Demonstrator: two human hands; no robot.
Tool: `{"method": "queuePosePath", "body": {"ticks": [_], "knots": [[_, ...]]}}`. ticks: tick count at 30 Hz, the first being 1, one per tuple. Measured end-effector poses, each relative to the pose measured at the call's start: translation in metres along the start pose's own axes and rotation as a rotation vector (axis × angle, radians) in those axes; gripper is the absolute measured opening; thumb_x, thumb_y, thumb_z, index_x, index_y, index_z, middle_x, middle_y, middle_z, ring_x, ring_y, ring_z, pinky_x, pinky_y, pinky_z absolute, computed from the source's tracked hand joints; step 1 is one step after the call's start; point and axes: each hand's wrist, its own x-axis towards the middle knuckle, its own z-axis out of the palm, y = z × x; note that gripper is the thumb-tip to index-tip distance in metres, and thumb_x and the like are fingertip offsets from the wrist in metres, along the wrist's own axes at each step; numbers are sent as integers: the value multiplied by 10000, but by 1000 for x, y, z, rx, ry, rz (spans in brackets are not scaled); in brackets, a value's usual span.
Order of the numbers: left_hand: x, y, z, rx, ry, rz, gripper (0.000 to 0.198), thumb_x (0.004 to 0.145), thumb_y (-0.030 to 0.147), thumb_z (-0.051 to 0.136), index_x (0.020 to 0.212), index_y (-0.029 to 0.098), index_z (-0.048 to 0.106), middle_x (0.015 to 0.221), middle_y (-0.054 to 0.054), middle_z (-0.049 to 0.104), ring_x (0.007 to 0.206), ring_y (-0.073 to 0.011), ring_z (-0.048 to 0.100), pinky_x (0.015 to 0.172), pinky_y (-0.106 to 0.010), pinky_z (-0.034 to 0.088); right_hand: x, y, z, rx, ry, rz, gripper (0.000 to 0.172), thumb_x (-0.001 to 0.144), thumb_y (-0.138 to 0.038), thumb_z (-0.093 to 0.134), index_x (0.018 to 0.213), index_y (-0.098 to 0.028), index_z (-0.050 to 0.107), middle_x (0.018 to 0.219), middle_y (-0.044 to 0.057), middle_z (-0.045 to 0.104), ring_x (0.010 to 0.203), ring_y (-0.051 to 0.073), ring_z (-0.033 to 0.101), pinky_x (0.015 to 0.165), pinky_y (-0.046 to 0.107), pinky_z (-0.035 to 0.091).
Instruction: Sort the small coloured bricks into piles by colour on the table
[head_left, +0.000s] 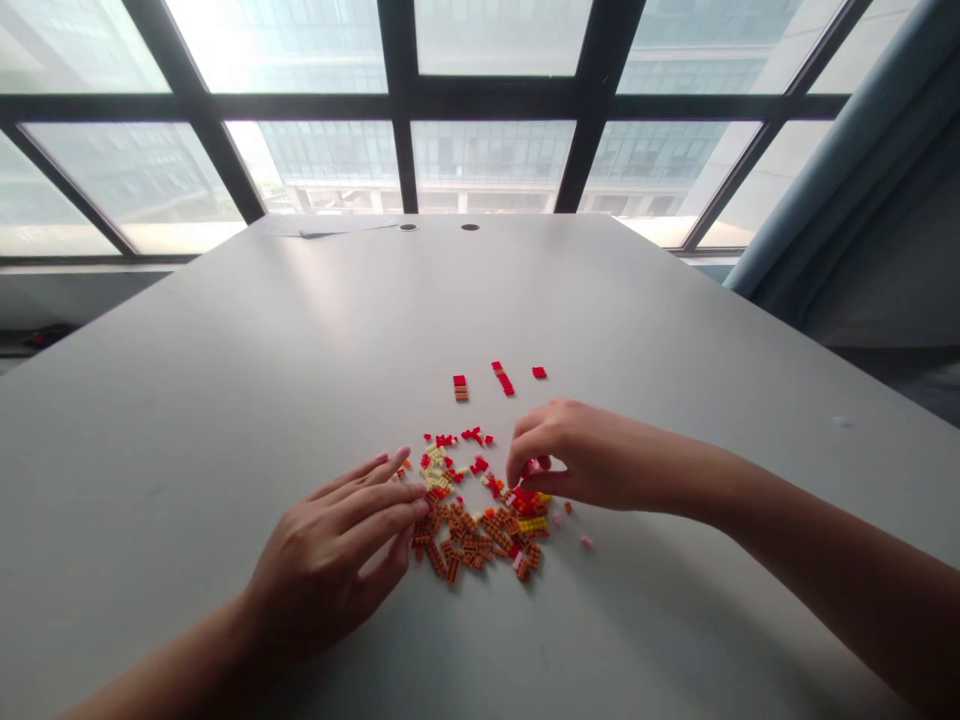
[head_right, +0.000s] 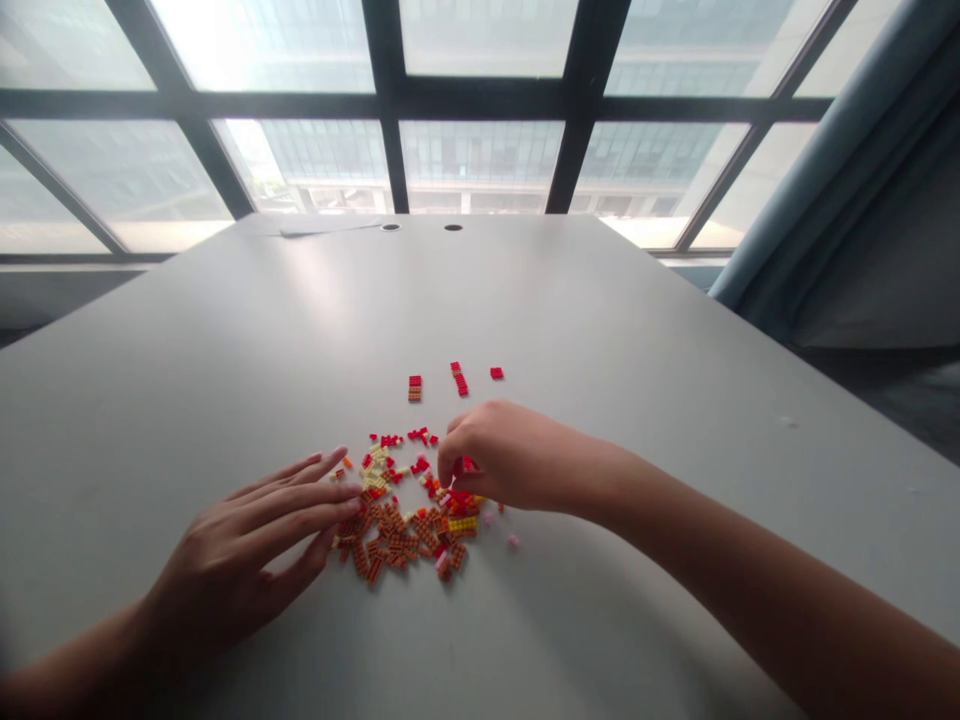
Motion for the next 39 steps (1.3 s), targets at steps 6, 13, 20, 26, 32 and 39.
{"method": "queuePosePath", "body": {"ticks": [6,13,20,26,32,39], "knots": [[1,0,0,7,14,-3,201,799,103,611,978,174,671,998,-33,736,1095,-190,631,1012,-301,487,0,-4,0,-86,-17,49,152,742,-45,648,695,-180,703,738,11,685,674,124,598,650,231,408],[6,7,-9,-47,-67,145,329,776,171,591,1101,140,635,1077,-83,713,1167,-223,582,1022,-342,480,-12,-19,8,-148,149,-81,141,835,-108,593,773,-191,689,748,17,677,683,134,588,726,279,394],[5,11,-9,-70,-165,304,366,772,223,595,1114,99,623,1118,-111,696,1210,-252,542,1047,-376,453,-31,-13,49,-118,346,-119,161,901,-200,546,856,-200,700,859,51,698,784,140,613,772,290,403],[7,11,-9,-70,-145,297,350,781,210,584,1114,109,622,1081,-110,710,1169,-244,577,1014,-364,487,-32,-14,55,-42,386,-26,112,865,-185,591,840,-190,700,877,50,683,795,144,621,785,296,428],[6,11,-8,-67,-119,295,301,793,213,579,1070,113,638,1084,-95,711,1145,-244,594,1006,-360,494,-29,-11,48,-8,335,112,117,855,-229,614,864,-210,729,963,68,652,829,161,613,784,301,455],[6,11,-7,-81,-94,271,290,795,201,598,1071,122,640,1069,-87,718,1153,-224,589,1043,-340,454,-30,-14,52,-279,395,61,118,856,-222,608,798,-186,704,964,88,662,799,177,615,761,332,423]]}}
